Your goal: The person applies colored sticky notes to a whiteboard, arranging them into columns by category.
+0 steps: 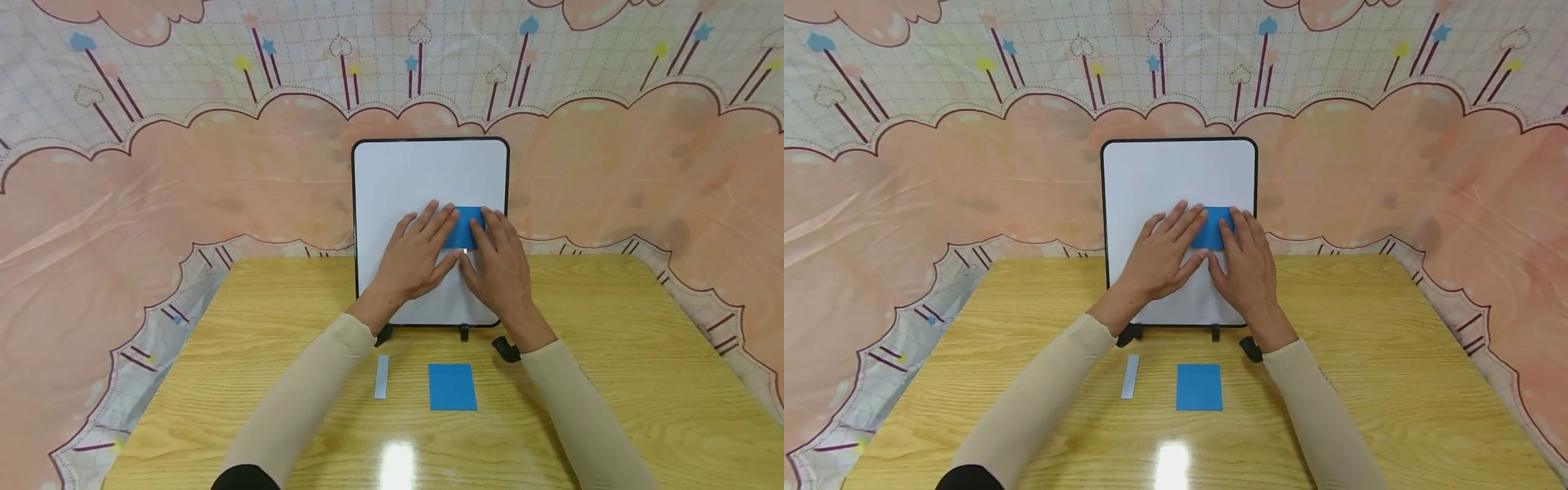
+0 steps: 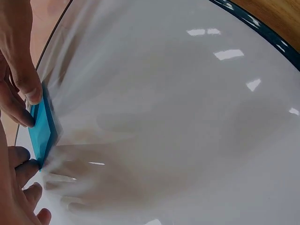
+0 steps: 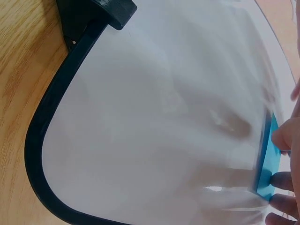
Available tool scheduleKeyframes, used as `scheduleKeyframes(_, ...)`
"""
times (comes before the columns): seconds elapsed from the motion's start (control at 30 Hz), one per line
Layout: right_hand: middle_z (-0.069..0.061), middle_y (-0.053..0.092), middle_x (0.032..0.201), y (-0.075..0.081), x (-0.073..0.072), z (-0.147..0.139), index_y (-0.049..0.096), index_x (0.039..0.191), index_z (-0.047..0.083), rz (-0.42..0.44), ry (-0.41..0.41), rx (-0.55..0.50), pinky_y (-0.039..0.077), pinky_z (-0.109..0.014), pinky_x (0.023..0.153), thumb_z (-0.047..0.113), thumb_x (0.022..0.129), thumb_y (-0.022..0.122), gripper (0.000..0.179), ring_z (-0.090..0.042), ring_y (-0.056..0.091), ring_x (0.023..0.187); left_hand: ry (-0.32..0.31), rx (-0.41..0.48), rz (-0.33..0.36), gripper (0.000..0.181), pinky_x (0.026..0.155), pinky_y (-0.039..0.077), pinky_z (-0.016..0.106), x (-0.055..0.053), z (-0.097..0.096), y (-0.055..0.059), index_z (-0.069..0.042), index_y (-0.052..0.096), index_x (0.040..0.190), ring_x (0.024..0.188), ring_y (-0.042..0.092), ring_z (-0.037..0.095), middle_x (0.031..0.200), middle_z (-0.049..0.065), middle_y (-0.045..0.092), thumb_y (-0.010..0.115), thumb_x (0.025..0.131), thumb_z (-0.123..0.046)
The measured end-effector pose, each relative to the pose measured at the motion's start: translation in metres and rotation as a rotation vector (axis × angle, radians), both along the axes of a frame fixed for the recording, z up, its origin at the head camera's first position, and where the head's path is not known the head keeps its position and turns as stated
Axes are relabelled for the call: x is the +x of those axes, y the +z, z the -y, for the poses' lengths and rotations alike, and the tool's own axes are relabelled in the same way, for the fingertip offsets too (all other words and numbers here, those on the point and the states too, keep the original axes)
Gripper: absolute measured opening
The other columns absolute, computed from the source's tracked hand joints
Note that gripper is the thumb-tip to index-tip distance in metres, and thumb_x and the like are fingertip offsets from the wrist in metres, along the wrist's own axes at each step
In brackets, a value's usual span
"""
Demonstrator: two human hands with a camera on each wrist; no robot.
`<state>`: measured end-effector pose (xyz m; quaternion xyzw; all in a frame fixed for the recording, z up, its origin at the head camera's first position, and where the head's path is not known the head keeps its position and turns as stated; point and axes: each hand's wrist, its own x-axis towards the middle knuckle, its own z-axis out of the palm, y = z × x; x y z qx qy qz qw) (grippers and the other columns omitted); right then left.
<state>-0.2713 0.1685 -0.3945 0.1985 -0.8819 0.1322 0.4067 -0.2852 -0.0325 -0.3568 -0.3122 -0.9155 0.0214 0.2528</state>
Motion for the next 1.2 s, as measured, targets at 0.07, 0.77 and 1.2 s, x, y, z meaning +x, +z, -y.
scheduleKeyframes(0.07,-0.024,0.045,0.161,0.000,0.000,0.000,0.057,0.149,-0.005,0.002,-0.004,0.002,0.027,-0.049,0.129,0.033,0.098,0.074,0.066,-0.042,0.038,0.152,0.003,0.002,0.006,0.073,0.131,0.017,0.046,0.001,0.001,0.000,-0.017,0.020,0.171,0.165,0.011,0.021,0.176,-0.001,0.021,0.033,0.112,-0.059)
scheduleKeyframes(0.77,-0.024,0.046,0.159,-0.002,0.006,-0.003,0.058,0.148,-0.005,0.013,-0.005,0.030,0.029,-0.050,0.128,0.031,0.096,0.076,0.066,-0.043,0.039,0.151,-0.034,0.044,-0.004,0.072,0.129,0.022,0.048,0.009,0.007,-0.010,-0.014,0.028,0.169,0.163,0.018,0.022,0.174,0.002,0.028,0.039,0.112,-0.056)
scheduleKeyframes(1.2,-0.026,0.050,0.156,-0.004,0.013,-0.006,0.058,0.148,-0.006,0.015,-0.006,0.062,0.027,-0.050,0.129,0.028,0.094,0.079,0.067,-0.043,0.040,0.151,-0.041,0.035,-0.001,0.071,0.129,0.023,0.049,0.019,0.008,-0.016,-0.013,0.031,0.168,0.163,0.019,0.023,0.173,0.004,0.032,0.040,0.111,-0.055)
